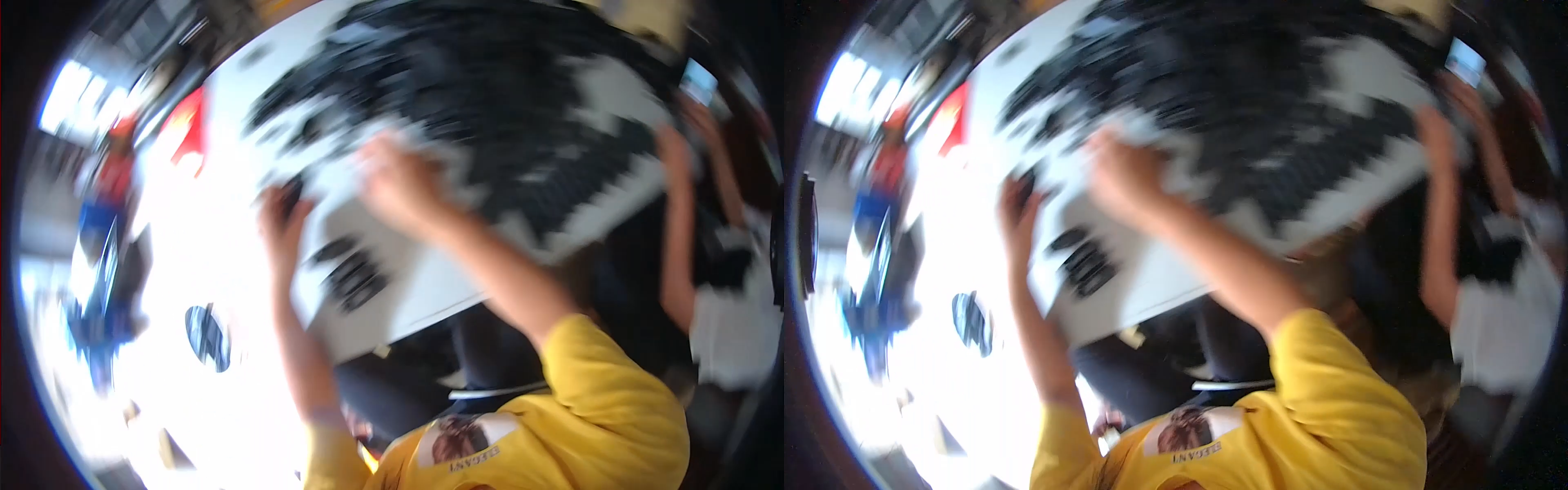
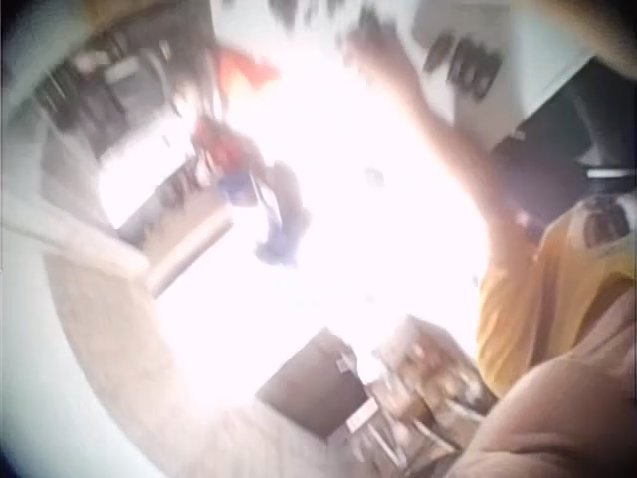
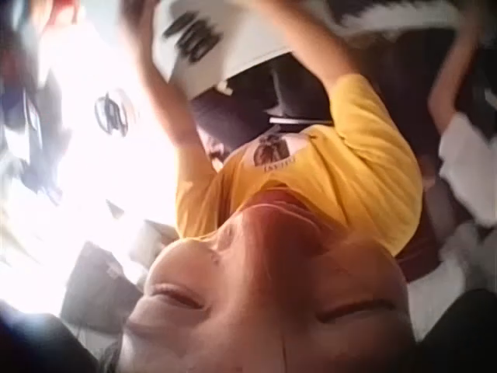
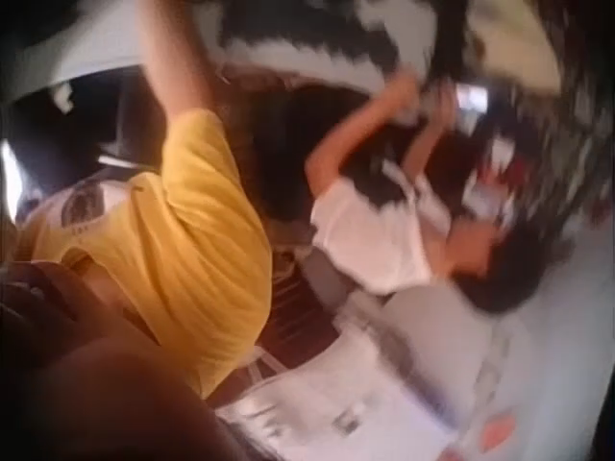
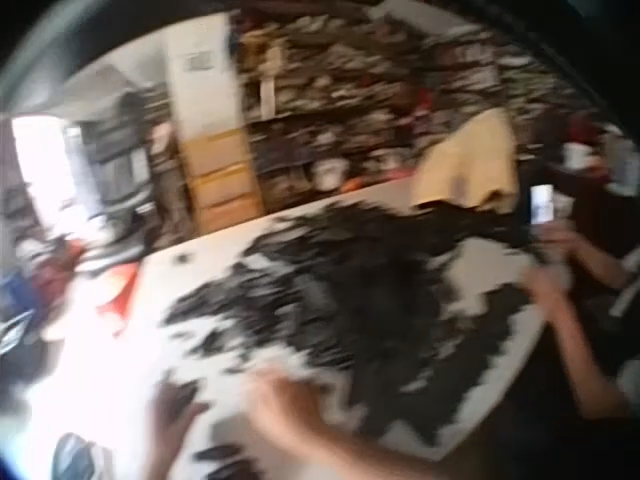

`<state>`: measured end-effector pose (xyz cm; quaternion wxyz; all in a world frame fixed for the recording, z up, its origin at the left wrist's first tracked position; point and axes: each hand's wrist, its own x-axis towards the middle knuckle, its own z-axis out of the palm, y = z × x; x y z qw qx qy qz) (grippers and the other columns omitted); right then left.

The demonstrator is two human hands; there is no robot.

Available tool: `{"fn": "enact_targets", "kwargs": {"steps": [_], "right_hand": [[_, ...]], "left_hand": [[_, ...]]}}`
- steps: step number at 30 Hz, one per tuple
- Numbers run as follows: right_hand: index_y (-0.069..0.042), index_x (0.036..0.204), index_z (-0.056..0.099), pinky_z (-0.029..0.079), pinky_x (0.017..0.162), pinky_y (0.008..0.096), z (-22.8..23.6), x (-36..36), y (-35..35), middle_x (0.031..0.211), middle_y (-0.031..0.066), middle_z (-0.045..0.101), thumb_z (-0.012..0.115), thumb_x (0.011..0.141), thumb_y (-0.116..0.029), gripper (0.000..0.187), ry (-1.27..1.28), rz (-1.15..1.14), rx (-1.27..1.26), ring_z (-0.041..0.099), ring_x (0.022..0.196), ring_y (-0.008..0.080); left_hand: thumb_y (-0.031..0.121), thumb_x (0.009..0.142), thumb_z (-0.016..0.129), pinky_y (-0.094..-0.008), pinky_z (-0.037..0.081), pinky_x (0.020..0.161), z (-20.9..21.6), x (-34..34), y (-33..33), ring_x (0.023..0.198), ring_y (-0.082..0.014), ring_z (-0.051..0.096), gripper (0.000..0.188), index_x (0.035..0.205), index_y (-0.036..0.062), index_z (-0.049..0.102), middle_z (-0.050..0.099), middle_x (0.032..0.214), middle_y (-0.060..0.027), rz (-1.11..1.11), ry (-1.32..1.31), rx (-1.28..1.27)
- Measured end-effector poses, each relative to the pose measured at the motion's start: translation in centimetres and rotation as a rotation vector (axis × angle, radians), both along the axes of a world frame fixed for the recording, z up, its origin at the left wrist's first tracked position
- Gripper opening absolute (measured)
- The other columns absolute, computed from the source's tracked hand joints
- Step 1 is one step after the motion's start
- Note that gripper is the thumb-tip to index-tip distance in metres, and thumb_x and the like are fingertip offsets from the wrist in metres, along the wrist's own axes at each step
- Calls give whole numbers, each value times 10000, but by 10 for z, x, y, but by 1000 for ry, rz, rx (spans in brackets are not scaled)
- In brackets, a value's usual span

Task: Assembling individual black plastic track links into a continuous chain.

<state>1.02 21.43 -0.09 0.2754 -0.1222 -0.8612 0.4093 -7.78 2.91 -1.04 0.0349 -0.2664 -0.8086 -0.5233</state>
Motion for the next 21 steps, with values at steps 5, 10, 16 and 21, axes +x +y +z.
{"fn": "enact_targets", "kwargs": {"steps": [5,10,16,21], "right_hand": [[-26,900,637,434,534,228,32,6,27,855,65,605,581,804,-4,114,84,28,123,547,583,125],[-34,902,641,465,575,254,20,4,17,889,63,611,578,795,1,130,8,152,161,593,646,169],[-59,916,660,495,708,329,24,13,11,958,64,590,608,750,18,190,-43,230,469,606,835,240],[-39,876,648,492,726,337,25,15,4,938,59,589,649,700,4,181,-56,312,488,569,887,226]], "left_hand": [[149,780,686,-295,430,558,44,17,15,574,-180,530,278,979,31,532,594,666,-112,32,21,-68],[129,773,683,-272,415,528,39,20,9,536,-134,498,255,955,16,545,570,626,-91,30,36,20],[101,728,701,-283,397,520,47,27,18,528,-150,450,274,949,28,556,512,599,-71,15,25,-185],[66,747,685,-238,345,508,48,32,21,546,-77,371,244,955,37,562,458,617,-11,-7,64,-169]]}}
